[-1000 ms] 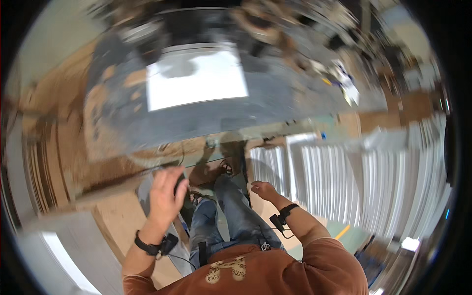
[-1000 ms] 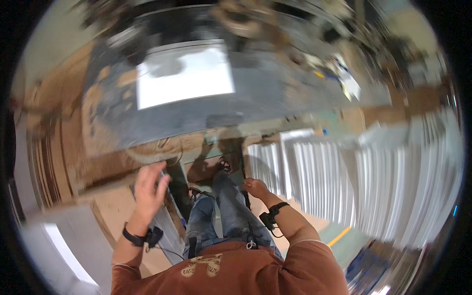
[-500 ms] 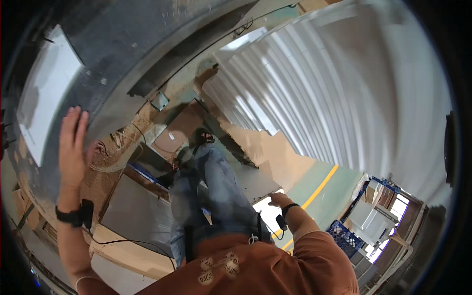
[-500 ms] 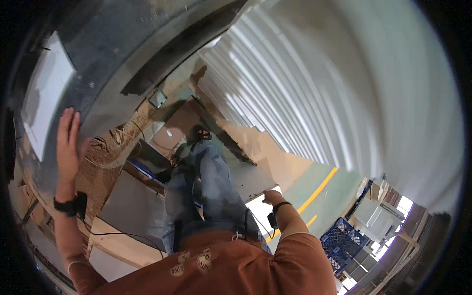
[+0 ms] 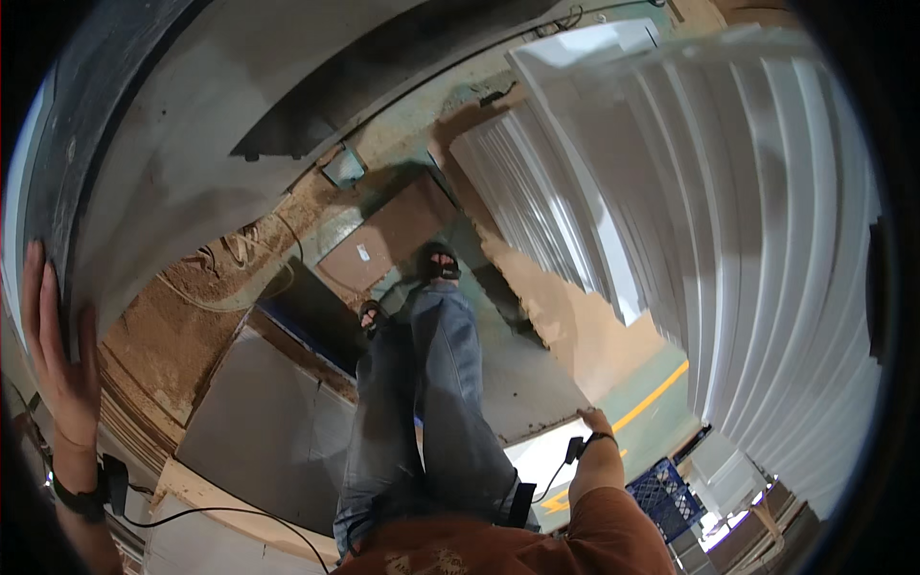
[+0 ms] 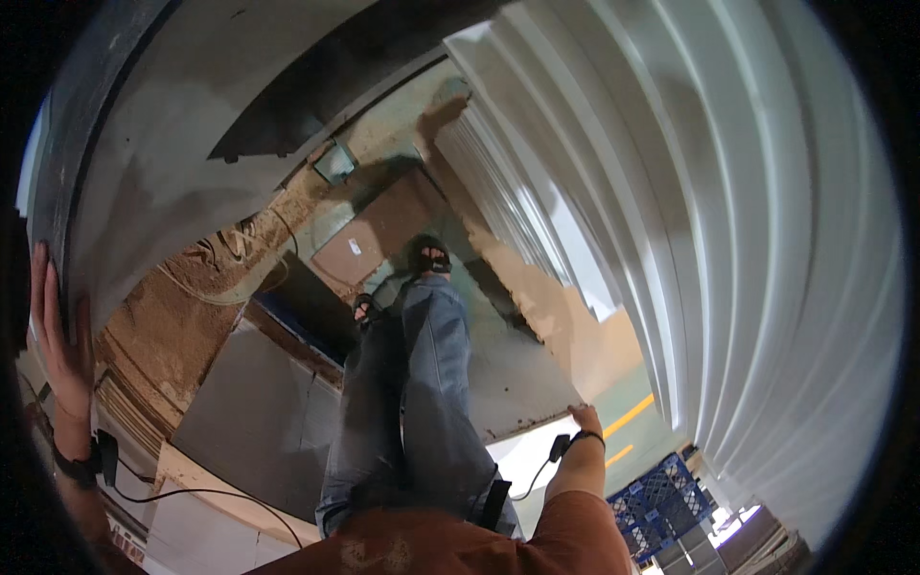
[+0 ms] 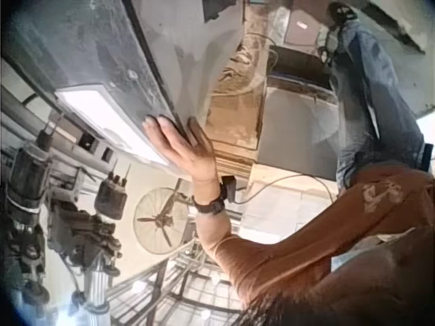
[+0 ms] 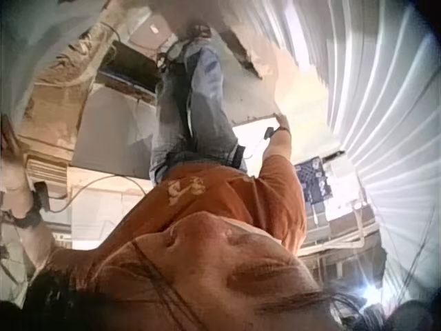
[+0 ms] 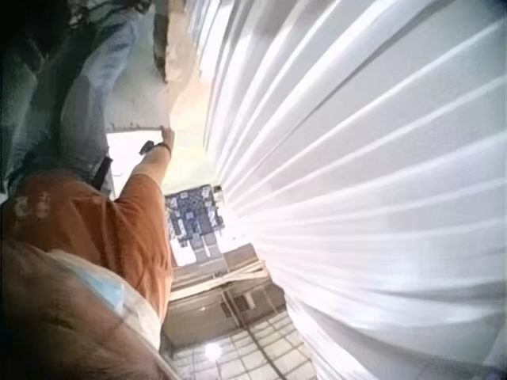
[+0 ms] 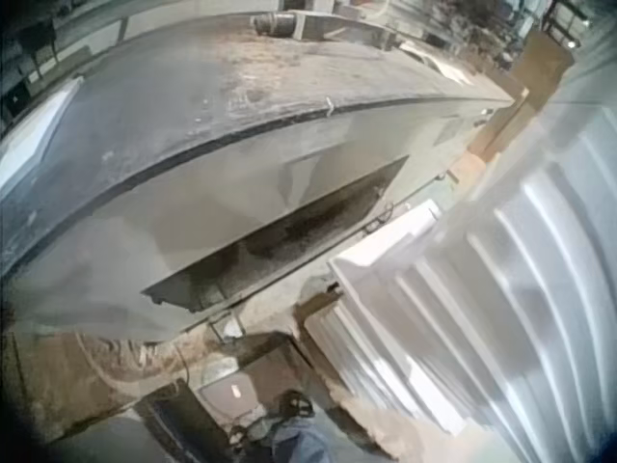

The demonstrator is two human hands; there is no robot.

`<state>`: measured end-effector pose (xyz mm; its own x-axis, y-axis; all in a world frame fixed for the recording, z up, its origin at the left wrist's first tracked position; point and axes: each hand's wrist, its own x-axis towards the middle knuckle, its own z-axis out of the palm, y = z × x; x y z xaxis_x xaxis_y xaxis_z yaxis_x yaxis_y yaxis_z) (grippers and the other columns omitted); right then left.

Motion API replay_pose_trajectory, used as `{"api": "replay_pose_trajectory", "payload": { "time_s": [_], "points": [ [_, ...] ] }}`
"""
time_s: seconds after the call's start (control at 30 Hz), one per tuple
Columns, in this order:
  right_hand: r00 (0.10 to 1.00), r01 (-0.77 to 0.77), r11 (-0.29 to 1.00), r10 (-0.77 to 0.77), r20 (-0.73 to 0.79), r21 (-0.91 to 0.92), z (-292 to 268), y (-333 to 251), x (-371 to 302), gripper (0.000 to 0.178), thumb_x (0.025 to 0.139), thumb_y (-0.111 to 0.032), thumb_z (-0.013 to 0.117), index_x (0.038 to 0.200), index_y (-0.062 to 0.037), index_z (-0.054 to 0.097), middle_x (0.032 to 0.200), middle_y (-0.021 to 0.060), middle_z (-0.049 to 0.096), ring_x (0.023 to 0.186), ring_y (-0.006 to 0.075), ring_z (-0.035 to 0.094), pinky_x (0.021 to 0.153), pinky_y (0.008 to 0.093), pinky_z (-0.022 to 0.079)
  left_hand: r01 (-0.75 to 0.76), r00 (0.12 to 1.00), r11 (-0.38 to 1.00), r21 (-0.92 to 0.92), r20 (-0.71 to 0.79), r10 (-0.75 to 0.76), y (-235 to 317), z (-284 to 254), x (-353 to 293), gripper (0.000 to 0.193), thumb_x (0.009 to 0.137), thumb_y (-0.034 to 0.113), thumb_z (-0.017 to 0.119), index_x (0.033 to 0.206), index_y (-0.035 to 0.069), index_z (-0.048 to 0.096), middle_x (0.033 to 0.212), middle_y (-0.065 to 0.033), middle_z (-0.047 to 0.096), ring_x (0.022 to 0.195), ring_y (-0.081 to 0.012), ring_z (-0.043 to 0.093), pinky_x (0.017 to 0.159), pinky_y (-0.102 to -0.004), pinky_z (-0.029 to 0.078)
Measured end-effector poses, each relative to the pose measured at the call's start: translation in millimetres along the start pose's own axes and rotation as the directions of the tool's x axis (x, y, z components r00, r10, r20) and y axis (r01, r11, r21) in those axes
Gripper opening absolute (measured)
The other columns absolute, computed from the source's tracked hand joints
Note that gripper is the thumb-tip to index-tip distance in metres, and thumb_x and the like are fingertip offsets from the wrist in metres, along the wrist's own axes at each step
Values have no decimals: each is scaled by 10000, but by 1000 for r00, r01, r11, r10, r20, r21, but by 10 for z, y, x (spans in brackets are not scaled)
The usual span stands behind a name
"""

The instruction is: Picking up white wood panels from a stack and placing them into an industrial drilling machine for processing.

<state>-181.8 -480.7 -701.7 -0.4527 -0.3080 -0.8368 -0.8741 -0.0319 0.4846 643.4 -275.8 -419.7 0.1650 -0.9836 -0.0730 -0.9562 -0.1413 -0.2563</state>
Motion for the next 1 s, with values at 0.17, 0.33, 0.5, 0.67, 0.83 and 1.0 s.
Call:
{"api": "replay_pose_trajectory", "payload": {
  "time_s": [0.17, 0.33, 0.5, 0.67, 0.83, 1.0],
  "points": [
    [984, -107, 981, 128, -124, 162, 24, 17, -105, 844, 689, -592, 694, 1118, 113, 520, 1152, 280, 576, 1101, 380, 554, 928, 423, 448, -8, 999, 997, -80, 32, 11, -22, -27, -35, 719, 751, -100, 619, 1396, 25, 328, 1432, -234, 323, 1322, -400, 338, 1094, -478, 307],
    [996, 85, 996, -85, 6, 31, 155, -177, -354, 829, 665, -645, 689, 996, 108, 584, 1006, 283, 629, 993, 392, 602, 843, 440, 476, 46, 999, 988, -149, 5, -46, 62, -19, 6, 686, 753, -75, 638, 1374, 26, 364, 1417, -216, 350, 1322, -397, 340, 1094, -490, 297],
    [988, 151, 981, -145, -55, 126, 201, -443, -579, 740, 647, -535, 773, 929, 117, 564, 924, 276, 637, 971, 386, 611, 820, 421, 483, 69, 996, 967, -245, -34, -80, 156, -27, 90, 621, 760, -54, 633, 1337, 50, 429, 1390, -208, 395, 1306, -403, 362, 1074, -501, 321],
    [976, 218, 967, -218, -16, 132, 88, -683, -640, 803, 648, -347, 824, 1240, 57, 460, 1159, 225, 582, 1085, 325, 562, 884, 405, 467, 113, 985, 925, -362, -79, -151, 181, -88, 137, 586, 747, -50, 628, 1304, 75, 495, 1367, -165, 440, 1276, -380, 410, 1064, -512, 326],
    [978, 143, 989, -146, 149, 27, -108, -864, -471, 765, 648, -348, 822, 1203, 49, 478, 1168, 248, 579, 1108, 340, 560, 900, 396, 474, 107, 989, 927, -360, -57, -136, 154, -75, 113, 577, 742, -42, 631, 1294, 74, 508, 1369, -157, 443, 1283, -366, 408, 1063, -515, 323],
    [999, 28, 994, -31, -27, -107, -250, -933, -198, 771, 616, -430, 824, 1139, 50, 524, 1100, 243, 612, 1040, 353, 595, 845, 403, 500, 153, 988, 904, -399, 44, -148, 95, -6, -31, 586, 759, -2, 647, 1313, 70, 471, 1385, -216, 402, 1283, -446, 375, 1052, -586, 284]
  ]
}}
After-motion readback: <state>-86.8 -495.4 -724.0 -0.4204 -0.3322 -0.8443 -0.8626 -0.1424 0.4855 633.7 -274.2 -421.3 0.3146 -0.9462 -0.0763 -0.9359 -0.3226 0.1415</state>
